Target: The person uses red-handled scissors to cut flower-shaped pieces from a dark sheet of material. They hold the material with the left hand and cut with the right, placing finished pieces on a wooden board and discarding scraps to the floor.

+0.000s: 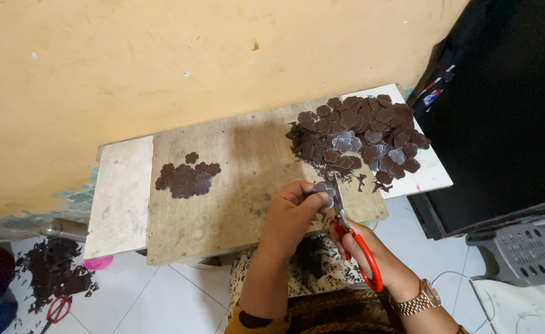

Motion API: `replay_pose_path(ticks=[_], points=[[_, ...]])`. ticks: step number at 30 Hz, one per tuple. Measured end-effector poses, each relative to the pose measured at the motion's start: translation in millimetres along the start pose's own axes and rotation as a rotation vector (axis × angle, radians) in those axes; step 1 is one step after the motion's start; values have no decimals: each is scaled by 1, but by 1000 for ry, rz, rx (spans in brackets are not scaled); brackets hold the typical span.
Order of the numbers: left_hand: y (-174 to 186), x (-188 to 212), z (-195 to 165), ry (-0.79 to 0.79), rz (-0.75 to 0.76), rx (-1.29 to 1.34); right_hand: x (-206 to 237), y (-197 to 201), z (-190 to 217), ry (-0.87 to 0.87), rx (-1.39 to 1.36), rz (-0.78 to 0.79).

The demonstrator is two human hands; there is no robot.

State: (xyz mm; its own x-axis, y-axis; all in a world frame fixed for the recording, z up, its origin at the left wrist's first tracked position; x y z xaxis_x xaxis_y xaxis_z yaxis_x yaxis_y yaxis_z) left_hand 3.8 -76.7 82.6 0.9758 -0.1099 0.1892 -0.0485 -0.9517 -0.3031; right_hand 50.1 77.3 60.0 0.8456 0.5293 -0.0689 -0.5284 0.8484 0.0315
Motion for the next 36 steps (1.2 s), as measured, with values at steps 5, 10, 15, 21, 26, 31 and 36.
replay_pose_path(ticks=[5, 10, 15, 21, 26, 31, 36], points=[[-2, -1, 0, -15, 3, 9, 1, 3, -7, 17, 16, 6], [-5, 0, 0, -19, -13, 4, 1, 7, -10, 47, 42, -10], [-6, 0, -1, -15, -23, 1, -1, 7, -7, 76, 51, -44], [-6, -1, -2, -1, -40, -4, 0, 10, -14, -12, 94, -107], [-4, -2, 0, 3, -28, 6, 1, 11, -21, -27, 42, -110], [-4, -2, 1, -7, -12, 60, 1, 10, -24, -39, 46, -111], [-5, -1, -1, -22, -6, 20, 1, 7, -13, 31, 11, -49]])
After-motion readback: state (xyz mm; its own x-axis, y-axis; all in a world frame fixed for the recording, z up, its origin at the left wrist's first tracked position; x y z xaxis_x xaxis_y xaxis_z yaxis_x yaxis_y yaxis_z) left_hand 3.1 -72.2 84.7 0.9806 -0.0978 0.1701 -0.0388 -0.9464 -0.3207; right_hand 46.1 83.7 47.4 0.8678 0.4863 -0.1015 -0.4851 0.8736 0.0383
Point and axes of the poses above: each hand's wrist, its own x-axis away from the middle knuckle, its own y-axis out of the back of the hand, z = x × y, the point moved 6 cm from there along -x, towards the middle knuckle, and after that the axes turned 6 degrees about y, right-handed, at the moved point
